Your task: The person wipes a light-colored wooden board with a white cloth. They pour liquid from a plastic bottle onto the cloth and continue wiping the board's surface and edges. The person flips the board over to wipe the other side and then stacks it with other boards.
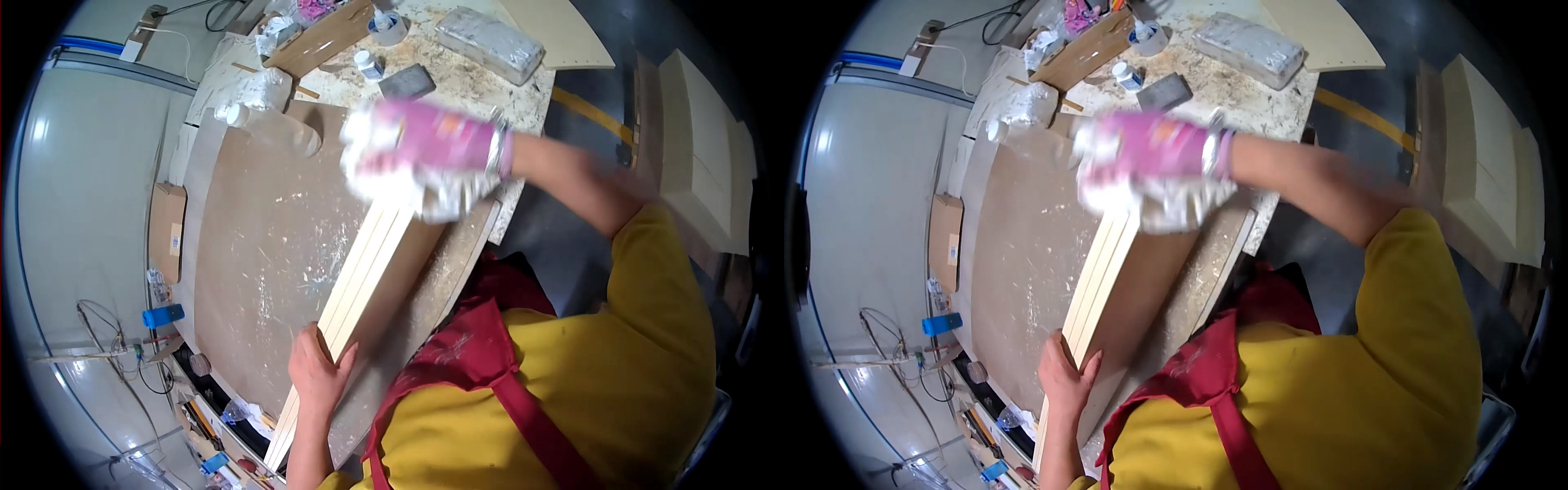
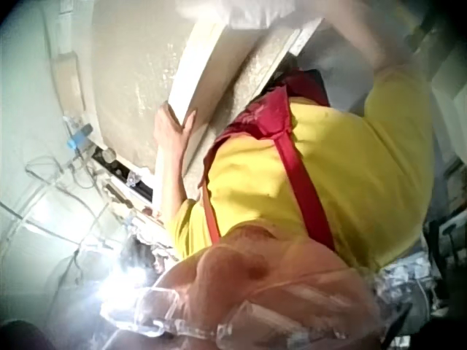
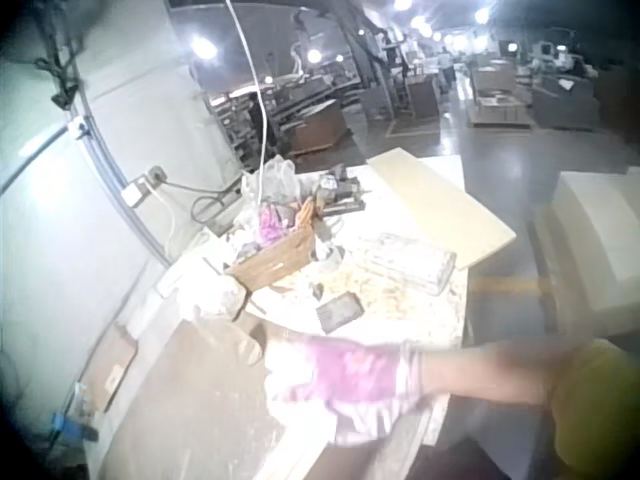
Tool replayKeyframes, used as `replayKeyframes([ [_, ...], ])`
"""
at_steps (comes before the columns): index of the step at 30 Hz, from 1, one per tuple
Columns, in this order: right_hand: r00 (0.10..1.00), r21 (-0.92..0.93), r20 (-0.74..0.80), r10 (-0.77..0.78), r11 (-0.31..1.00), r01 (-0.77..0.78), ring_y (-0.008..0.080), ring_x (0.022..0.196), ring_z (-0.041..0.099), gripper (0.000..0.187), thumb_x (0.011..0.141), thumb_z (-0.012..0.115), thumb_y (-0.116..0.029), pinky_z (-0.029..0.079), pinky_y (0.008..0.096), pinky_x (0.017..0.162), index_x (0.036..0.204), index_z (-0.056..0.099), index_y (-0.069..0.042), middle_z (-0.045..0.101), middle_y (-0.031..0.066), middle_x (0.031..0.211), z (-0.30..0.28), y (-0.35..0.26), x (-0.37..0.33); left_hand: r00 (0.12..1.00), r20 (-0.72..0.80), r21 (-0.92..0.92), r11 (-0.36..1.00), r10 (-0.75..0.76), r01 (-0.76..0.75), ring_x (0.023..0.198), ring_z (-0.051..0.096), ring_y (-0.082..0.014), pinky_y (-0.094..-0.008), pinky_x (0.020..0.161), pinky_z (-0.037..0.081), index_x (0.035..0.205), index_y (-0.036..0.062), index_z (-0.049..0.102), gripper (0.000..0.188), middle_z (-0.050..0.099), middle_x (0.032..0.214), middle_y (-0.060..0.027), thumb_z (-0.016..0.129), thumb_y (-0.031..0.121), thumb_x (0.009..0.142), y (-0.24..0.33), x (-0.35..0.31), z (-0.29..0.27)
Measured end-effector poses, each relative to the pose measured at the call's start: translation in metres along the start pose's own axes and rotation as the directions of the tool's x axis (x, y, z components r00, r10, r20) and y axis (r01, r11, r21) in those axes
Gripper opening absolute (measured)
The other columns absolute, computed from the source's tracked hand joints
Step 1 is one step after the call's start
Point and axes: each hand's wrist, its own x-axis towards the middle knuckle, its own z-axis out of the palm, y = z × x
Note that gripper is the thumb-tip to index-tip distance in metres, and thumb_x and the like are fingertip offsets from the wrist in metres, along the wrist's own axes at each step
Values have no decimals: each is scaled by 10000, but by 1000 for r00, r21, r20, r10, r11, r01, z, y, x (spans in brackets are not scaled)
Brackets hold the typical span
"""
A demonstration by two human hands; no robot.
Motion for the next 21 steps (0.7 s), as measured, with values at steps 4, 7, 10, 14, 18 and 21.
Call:
replayKeyframes([
  [4,959,-516,35,-281,817,259,229,961,605,563,864,584,-390,467,334,852,1205,487,48,608,166,1092,43,6,-2,1000,-8,3,1000,-16,16,865,558,-371,-413,744,461,1118,-7,467,623,558,950,-190,793,252,655,3,0,0],
  [7,931,-345,-147,-335,899,269,178,837,588,469,872,575,-335,465,310,777,1114,521,63,627,126,925,43,26,-2,1000,0,-16,999,-30,30,875,556,-402,-430,752,458,1145,-10,458,632,560,956,-213,786,248,670,1,-2,1],
  [10,922,-434,-339,-187,901,23,155,818,589,420,874,574,-304,467,283,750,1092,530,52,630,97,902,4,93,-3,1000,0,0,1000,9,-9,864,556,-391,-425,743,460,1133,-11,459,631,558,949,-204,790,247,661,-2,3,-5],
  [14,999,511,9,36,859,-35,203,981,593,577,862,615,-227,466,341,944,1335,375,-2,561,142,1181,-25,75,5,1000,-1,3,1000,6,-6,836,551,-369,-415,722,458,1106,-17,463,631,548,929,-181,798,241,638,-1,1,0],
  [18,960,-428,36,-276,864,264,188,992,565,579,837,637,-279,474,305,870,1289,444,27,574,148,1098,44,11,-18,1000,-6,6,1000,-9,9,830,552,-376,-414,728,459,1112,-21,461,639,548,921,-187,797,240,635,-3,-1,2],
  [21,995,-50,-73,-66,997,62,146,879,594,449,857,622,-269,484,275,777,1177,523,29,607,87,1006,23,37,-15,1000,-20,23,1000,18,-17,833,553,-380,-417,728,460,1117,-23,459,645,548,911,-191,796,245,637,-7,3,2],
])
